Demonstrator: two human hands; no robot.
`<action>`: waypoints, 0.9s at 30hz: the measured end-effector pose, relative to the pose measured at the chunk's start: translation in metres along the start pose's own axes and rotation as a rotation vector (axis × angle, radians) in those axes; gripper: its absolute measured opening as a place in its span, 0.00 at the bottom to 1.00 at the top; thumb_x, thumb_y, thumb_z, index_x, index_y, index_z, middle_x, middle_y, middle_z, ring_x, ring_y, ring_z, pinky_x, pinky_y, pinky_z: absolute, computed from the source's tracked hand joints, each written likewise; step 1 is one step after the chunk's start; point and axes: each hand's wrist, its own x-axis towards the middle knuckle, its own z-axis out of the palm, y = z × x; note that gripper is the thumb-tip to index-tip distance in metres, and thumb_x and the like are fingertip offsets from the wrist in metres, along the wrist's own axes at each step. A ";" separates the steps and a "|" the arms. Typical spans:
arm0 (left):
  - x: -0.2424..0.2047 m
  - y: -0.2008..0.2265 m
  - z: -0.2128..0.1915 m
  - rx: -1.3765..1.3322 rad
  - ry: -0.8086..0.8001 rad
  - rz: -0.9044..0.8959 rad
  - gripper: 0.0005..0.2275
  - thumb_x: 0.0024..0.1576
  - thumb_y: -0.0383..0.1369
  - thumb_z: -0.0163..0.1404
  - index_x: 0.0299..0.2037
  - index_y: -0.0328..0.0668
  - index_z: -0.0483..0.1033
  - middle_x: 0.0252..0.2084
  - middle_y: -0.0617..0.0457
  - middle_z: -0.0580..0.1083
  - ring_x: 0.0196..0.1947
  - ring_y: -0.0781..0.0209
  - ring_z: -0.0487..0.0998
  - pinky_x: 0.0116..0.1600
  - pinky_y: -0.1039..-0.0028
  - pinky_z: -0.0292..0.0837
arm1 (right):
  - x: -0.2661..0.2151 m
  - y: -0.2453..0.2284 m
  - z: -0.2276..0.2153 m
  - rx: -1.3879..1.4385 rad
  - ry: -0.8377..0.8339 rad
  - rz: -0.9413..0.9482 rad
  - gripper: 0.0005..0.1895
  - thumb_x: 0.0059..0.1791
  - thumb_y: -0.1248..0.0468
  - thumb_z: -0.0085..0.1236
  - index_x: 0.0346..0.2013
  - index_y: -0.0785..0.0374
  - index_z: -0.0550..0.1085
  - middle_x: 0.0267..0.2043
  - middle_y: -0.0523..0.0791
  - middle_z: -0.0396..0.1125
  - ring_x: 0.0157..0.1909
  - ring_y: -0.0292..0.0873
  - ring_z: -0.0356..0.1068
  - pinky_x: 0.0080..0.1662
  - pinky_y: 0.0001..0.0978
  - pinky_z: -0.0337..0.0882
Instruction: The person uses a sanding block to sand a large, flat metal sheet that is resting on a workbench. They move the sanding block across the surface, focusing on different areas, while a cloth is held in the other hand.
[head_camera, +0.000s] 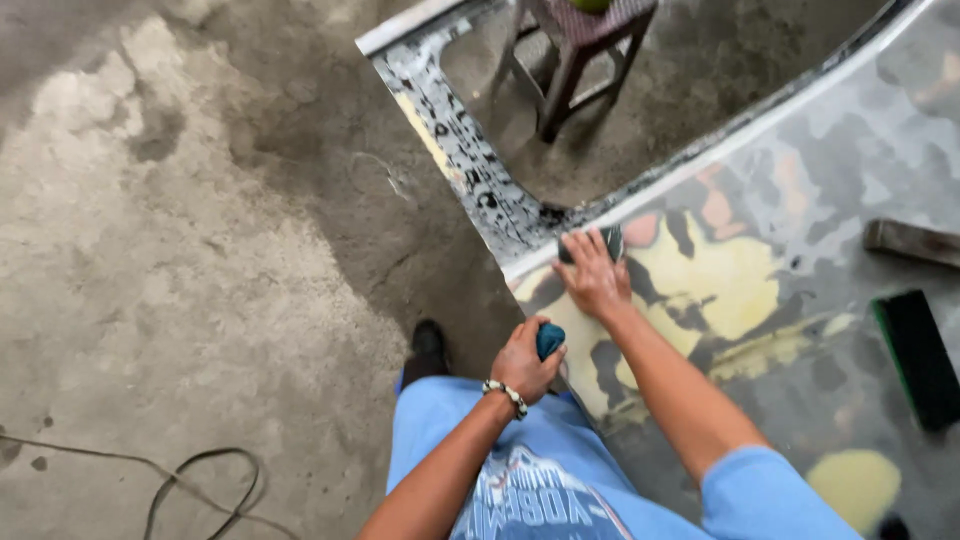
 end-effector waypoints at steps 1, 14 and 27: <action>-0.002 -0.002 0.003 0.005 -0.006 0.000 0.21 0.55 0.40 0.57 0.57 0.47 0.69 0.51 0.41 0.74 0.49 0.38 0.77 0.52 0.55 0.74 | 0.012 -0.033 -0.035 -0.066 -0.117 0.191 0.37 0.55 0.37 0.41 0.72 0.55 0.60 0.79 0.46 0.49 0.82 0.51 0.39 0.73 0.65 0.47; 0.062 -0.007 -0.048 -0.021 -0.109 0.004 0.18 0.55 0.41 0.57 0.53 0.46 0.71 0.50 0.42 0.75 0.49 0.39 0.77 0.53 0.57 0.74 | 0.030 -0.068 -0.047 0.000 -0.133 0.211 0.33 0.40 0.41 0.64 0.52 0.56 0.71 0.59 0.49 0.66 0.64 0.52 0.64 0.59 0.44 0.68; 0.086 -0.027 -0.080 0.020 -0.340 0.027 0.20 0.53 0.40 0.58 0.53 0.44 0.70 0.49 0.40 0.75 0.49 0.38 0.77 0.53 0.55 0.73 | 0.013 -0.054 0.000 0.311 0.023 -0.168 0.12 0.50 0.61 0.56 0.47 0.53 0.79 0.53 0.42 0.74 0.57 0.43 0.74 0.59 0.38 0.74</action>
